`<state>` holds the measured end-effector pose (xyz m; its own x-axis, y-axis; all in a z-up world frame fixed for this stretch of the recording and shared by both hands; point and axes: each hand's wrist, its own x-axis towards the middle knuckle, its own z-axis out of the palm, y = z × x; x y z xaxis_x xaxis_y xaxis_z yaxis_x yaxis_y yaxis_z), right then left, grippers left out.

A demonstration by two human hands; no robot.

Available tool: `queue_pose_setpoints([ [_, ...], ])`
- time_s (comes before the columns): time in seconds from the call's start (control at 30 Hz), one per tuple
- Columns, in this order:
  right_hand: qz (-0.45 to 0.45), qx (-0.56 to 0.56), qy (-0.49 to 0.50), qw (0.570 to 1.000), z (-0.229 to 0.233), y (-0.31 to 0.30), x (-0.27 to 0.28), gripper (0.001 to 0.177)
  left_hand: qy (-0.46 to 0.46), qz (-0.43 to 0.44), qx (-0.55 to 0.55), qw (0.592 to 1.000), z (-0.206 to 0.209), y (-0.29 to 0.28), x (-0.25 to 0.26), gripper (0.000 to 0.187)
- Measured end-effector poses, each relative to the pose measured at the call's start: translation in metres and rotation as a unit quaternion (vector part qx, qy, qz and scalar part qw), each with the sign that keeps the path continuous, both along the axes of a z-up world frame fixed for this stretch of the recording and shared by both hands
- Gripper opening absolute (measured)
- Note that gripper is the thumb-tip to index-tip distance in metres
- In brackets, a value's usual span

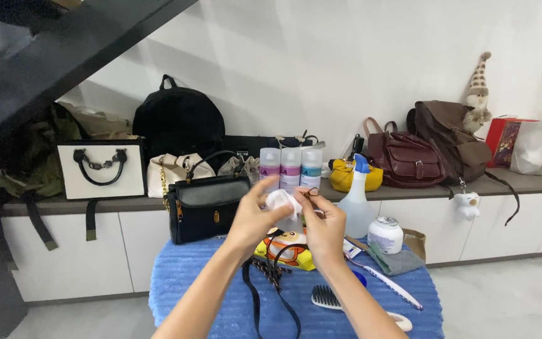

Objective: Cleaning the leather straps of a handbag using a spray cleaner, a cloth, and a toothbrush.

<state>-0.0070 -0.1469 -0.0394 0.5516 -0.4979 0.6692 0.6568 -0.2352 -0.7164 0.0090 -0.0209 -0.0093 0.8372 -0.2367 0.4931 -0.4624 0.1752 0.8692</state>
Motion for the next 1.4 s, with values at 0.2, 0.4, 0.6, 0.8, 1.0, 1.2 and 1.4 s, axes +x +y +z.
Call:
queue_pose_setpoints([
  [0.2, 0.095, 0.123, 0.027, 0.987, -0.01, 0.0, 0.011, 0.016, 0.001, -0.031, 0.148, 0.989, -0.035, -0.019, 0.039, 0.013],
  [0.4, 0.207, 0.249, 0.076, 0.943, -0.029, -0.024, 0.027, 0.019, -0.136, 0.019, 0.375, 0.917, -0.044, -0.013, 0.027, 0.028],
  [0.6, 0.246, 0.271, 0.064, 0.928, -0.025, -0.037, 0.02, 0.02, -0.193, 0.051, 0.45, 0.871, -0.037, -0.001, 0.016, 0.032],
  [0.8, 0.224, 0.292, 0.094, 0.925, -0.013, -0.032, 0.007, 0.017, -0.175, 0.031, 0.473, 0.863, -0.02, 0.02, -0.001, 0.042],
  [1.0, 0.217, 0.316, 0.101, 0.918, -0.011, -0.029, 0.005, 0.015, -0.179, 0.035, 0.504, 0.844, -0.014, 0.028, -0.004, 0.04],
  [1.2, 0.205, 0.344, 0.092, 0.912, -0.014, -0.05, -0.002, 0.017, -0.177, 0.041, 0.527, 0.83, -0.029, 0.056, 0.007, 0.032],
  [1.4, 0.225, 0.371, 0.056, 0.899, -0.024, -0.065, 0.025, 0.016, -0.132, 0.061, 0.505, 0.851, -0.019, 0.096, 0.004, 0.032],
])
